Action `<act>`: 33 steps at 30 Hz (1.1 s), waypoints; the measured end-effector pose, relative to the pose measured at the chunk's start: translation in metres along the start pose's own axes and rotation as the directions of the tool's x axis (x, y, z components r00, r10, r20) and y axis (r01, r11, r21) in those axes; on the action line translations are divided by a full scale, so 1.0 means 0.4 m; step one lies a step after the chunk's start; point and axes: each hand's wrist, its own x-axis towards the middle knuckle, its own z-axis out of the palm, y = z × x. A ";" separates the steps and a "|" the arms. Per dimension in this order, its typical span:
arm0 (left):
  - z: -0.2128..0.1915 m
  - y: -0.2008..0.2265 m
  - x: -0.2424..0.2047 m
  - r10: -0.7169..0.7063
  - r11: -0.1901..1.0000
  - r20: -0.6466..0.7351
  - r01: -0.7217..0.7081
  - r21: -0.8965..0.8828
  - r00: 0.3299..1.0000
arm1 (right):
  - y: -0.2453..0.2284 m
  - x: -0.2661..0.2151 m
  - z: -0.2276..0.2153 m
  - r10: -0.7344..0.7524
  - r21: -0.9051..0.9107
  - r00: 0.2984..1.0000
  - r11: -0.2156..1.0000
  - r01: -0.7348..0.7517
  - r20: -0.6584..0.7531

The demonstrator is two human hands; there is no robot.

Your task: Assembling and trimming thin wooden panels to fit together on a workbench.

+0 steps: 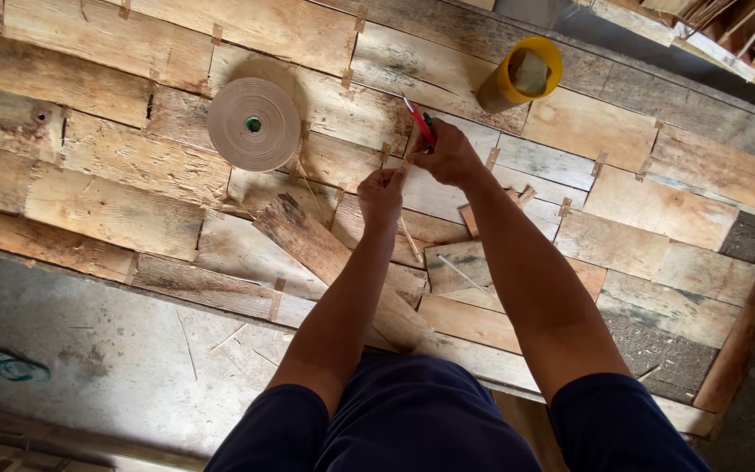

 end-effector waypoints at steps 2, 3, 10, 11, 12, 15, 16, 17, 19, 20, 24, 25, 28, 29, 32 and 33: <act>0.007 0.013 0.005 0.023 0.986 -0.077 -0.010 0.169 0.997 | -0.001 0.013 0.013 -0.029 -0.028 0.999 0.999 0.028 -0.026; 0.011 0.019 0.008 0.059 0.943 -0.147 -0.007 0.333 0.987 | -0.001 0.020 0.020 -0.058 -0.058 0.997 0.997 0.055 -0.053; 0.041 0.081 0.013 -0.015 0.799 -0.277 0.178 0.574 0.961 | -0.019 0.039 0.037 -0.085 -0.235 0.993 0.970 0.063 -0.085; 0.042 0.075 0.016 -0.008 0.787 -0.289 0.185 0.589 0.957 | -0.022 0.036 0.038 -0.089 -0.252 0.992 0.966 0.063 -0.092; 0.045 0.069 0.020 0.000 0.774 -0.299 0.189 0.605 0.954 | -0.025 0.034 0.036 -0.094 -0.268 0.991 0.961 0.064 -0.100; 0.046 0.064 0.026 0.026 0.769 -0.297 0.171 0.616 0.954 | -0.024 0.041 0.043 -0.101 -0.320 0.987 0.946 0.055 -0.129; 0.044 0.065 0.027 0.026 0.768 -0.298 0.172 0.617 0.954 | -0.013 0.046 0.047 -0.100 -0.318 0.987 0.947 0.054 -0.128; 0.042 0.066 0.027 0.023 0.768 -0.296 0.173 0.617 0.955 | -0.001 0.050 0.051 -0.107 -0.336 0.986 0.940 0.057 -0.131; 0.040 0.059 0.033 0.020 0.768 -0.291 0.172 0.617 0.956 | -0.001 0.051 0.051 -0.113 -0.354 0.984 0.933 0.058 -0.135; 0.040 0.052 0.039 0.018 0.770 -0.285 0.169 0.616 0.958 | -0.013 0.047 0.047 -0.094 -0.341 0.988 0.939 0.046 -0.126; 0.042 0.050 0.044 0.012 0.766 -0.275 0.168 0.621 0.961 | -0.030 0.044 0.046 -0.067 -0.343 0.990 0.939 0.021 -0.123; 0.043 0.044 0.046 0.012 0.766 -0.275 0.168 0.621 0.961 | -0.034 0.042 0.046 -0.067 -0.342 0.990 0.939 0.021 -0.123; 0.047 0.042 0.050 0.024 0.759 -0.283 0.166 0.629 0.959 | -0.032 0.045 0.049 -0.032 -0.346 0.993 0.938 -0.010 -0.116; 0.050 0.048 0.049 0.025 0.757 -0.290 0.171 0.631 0.957 | -0.021 0.050 0.051 -0.119 -0.379 0.980 0.924 0.051 -0.158; 0.050 0.049 0.038 0.032 0.759 -0.306 0.176 0.627 0.952 | 0.010 0.052 0.062 -0.193 -0.355 0.954 0.929 0.102 -0.230; 0.051 0.048 0.038 0.042 0.765 -0.313 0.171 0.621 0.949 | 0.019 0.055 0.062 -0.181 -0.296 0.947 0.950 0.098 -0.266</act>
